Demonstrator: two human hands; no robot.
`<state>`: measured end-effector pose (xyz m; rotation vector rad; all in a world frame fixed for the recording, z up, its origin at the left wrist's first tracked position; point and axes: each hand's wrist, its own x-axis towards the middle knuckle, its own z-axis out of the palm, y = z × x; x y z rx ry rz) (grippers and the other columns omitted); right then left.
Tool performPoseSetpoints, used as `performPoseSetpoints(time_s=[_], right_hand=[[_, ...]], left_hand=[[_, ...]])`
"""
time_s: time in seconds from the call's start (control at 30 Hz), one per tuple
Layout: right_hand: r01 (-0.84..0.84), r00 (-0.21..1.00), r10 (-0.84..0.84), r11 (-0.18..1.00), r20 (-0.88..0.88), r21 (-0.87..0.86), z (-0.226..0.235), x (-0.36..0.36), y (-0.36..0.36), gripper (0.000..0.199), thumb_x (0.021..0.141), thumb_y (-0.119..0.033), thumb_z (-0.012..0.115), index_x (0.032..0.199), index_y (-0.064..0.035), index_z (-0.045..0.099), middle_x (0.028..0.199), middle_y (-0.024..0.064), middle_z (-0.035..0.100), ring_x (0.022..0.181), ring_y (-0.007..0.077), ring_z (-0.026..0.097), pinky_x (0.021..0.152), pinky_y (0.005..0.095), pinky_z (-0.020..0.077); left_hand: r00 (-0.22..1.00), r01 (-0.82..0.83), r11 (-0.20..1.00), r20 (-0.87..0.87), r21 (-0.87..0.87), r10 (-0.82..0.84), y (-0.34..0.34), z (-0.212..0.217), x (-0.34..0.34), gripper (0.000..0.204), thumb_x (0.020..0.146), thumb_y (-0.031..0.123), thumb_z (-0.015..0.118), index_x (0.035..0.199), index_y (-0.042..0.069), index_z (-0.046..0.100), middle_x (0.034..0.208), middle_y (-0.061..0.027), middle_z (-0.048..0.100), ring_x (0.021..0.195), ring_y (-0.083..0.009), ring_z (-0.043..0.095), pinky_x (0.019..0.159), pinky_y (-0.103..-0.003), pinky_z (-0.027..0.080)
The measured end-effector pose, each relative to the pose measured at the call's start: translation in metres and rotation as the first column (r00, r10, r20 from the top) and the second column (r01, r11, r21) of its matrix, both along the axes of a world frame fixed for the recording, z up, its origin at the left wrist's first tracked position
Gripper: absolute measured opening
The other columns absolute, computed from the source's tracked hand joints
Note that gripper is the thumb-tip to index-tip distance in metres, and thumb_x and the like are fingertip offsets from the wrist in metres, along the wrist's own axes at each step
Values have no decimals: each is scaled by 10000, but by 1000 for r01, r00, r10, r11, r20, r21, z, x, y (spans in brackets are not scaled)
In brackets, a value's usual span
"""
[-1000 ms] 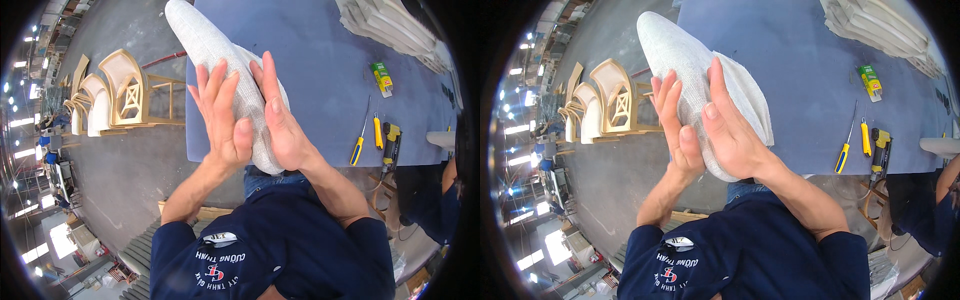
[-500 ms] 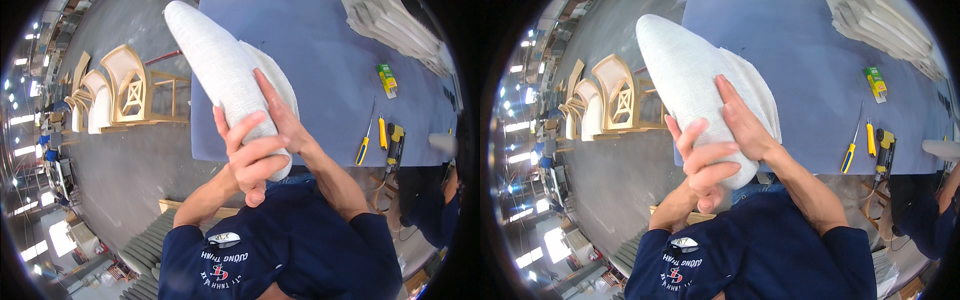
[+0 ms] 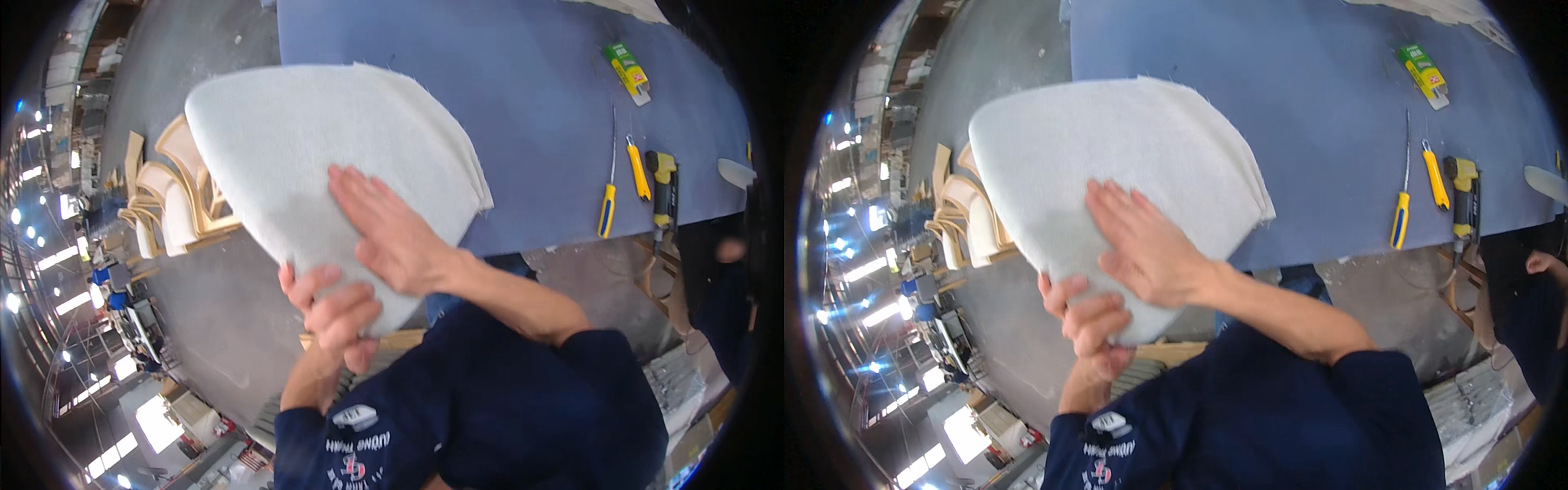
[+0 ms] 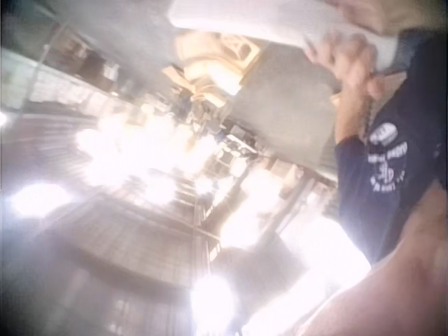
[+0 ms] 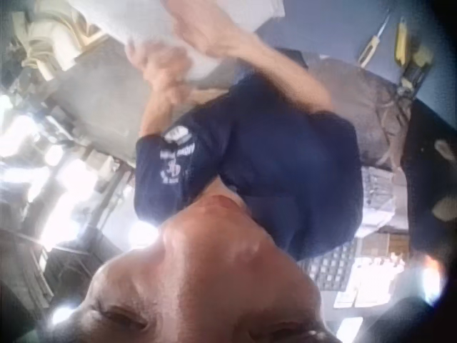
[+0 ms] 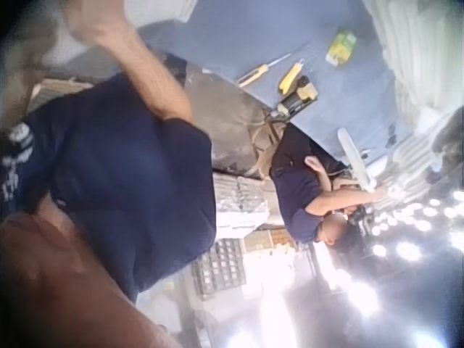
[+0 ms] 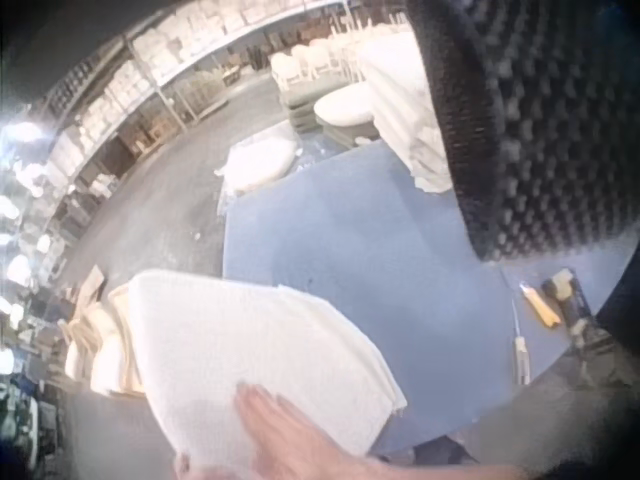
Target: The person handles white foam cushions, smoothing and adjusting them on a workbench. They use a staple gun to secure fabric to the cushions and place finished cushions on a stack.
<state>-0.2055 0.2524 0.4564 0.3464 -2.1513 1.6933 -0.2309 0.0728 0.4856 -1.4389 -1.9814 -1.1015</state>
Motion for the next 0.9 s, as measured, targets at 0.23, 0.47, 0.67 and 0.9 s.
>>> performPoseSetpoints(time_s=[0.23, 0.47, 0.67, 0.9], right_hand=[[304, 945, -216, 858, 246, -414, -60, -24, 44, 605, 1115, -331, 474, 1579, 54, 430, 1600, 295, 453, 1533, 408, 392, 1255, 474, 323], [407, 499, -584, 810, 641, 421, -203, -36, 116, 628, 991, -300, 633, 1515, 26, 519, 1461, 312, 546, 1334, 462, 569, 1127, 504, 472], [221, 509, -449, 893, 735, 392, -201, -52, 120, 493, 958, -222, 614, 1389, 16, 592, 1265, 303, 659, 1221, 455, 640, 1032, 518, 511], [545, 457, -539, 798, 707, 257, -209, -62, 92, 371, 1000, -231, 544, 1280, -1, 622, 1158, 302, 723, 1106, 495, 684, 988, 564, 525]], left_hand=[[999, -27, 999, 31, 41, 26, -9, -6, -2, 515, 1012, 402, 309, 778, 163, 700, 840, -20, 716, 1163, -306, 581, 1272, -572, 167], [1000, -6, 1000, -8, -11, 6, 6, 5, -6, 559, 1064, 430, 239, 804, 163, 655, 845, -23, 689, 1170, -314, 574, 1256, -600, 192], [1000, -9, 999, -10, -49, 8, 9, 10, -6, 578, 1080, 426, 207, 801, 163, 639, 835, -24, 677, 1153, -324, 571, 1248, -606, 210], [997, 73, 997, -14, 35, -73, 11, 8, -15, 499, 1001, 403, 348, 806, 158, 737, 865, -5, 747, 1125, -291, 591, 1252, -558, 193]])
